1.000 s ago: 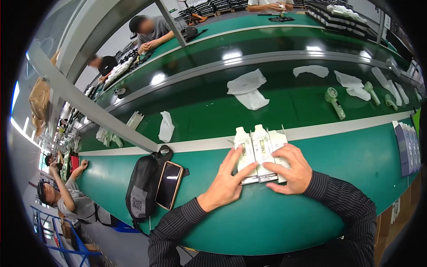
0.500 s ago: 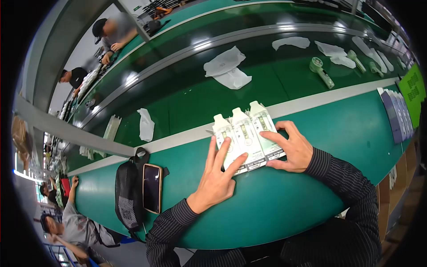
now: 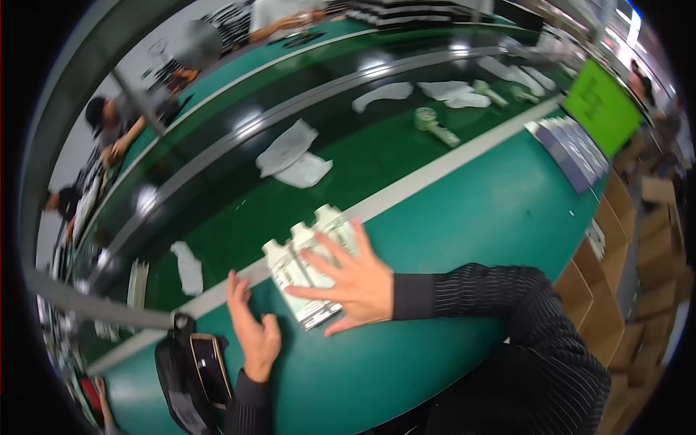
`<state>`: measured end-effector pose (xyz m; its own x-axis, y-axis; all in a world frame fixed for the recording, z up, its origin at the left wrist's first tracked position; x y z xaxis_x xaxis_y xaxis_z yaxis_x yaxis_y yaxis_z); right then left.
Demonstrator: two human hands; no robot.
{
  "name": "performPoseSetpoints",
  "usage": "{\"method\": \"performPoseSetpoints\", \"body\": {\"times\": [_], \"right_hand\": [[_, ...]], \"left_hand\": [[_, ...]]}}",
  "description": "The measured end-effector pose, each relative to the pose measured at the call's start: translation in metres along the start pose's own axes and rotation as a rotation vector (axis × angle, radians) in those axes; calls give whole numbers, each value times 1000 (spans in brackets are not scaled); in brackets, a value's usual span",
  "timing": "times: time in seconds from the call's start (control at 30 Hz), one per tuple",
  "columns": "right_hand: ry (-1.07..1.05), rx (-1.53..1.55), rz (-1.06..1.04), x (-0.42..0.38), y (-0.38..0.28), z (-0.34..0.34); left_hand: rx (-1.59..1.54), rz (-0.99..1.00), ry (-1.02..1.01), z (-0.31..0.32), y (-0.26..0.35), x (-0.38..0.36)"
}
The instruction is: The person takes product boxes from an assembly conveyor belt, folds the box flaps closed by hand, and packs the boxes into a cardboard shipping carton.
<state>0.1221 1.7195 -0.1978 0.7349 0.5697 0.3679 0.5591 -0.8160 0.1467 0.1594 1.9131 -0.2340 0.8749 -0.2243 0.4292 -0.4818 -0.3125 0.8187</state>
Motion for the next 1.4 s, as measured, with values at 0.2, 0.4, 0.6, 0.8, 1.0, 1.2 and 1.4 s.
{"method": "performPoseSetpoints", "body": {"times": [0.2, 0.4, 0.6, 0.8, 1.0, 1.2, 1.4], "right_hand": [[-45, 3, 49, 7, -10, 22], [28, 1, 7, 16, -20, 33], [161, -26, 3, 21, -19, 31], [218, -15, 58, 12, -19, 17], [346, -93, 379, -56, 15, -53], [398, -211, 526, -146, 29, -116], [584, -467, 1079, -338, 88, -229]], "left_hand": [[128, -44, -32, -10, -13, -2], [193, -22, -43, -17, -16, -1], [162, -59, -14, -27, -32, 3], [124, -71, -1, -47, -45, 6], [70, -71, -42, -63, -58, 3], [160, -51, -96, -57, -54, 10], [99, -49, -94, -62, -47, 11]]}}
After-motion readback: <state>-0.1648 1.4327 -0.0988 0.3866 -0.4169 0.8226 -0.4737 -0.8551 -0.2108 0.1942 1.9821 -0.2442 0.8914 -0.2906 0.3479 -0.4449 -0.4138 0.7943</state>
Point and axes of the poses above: each hand's wrist, its own x-axis towards the middle knuckle, its own z-axis out of the palm, y = z × x, the point moved 10 cm from there along x, towards the middle knuckle, and after that the axes turned 14 degrees about -x, right-handed, at the moved point
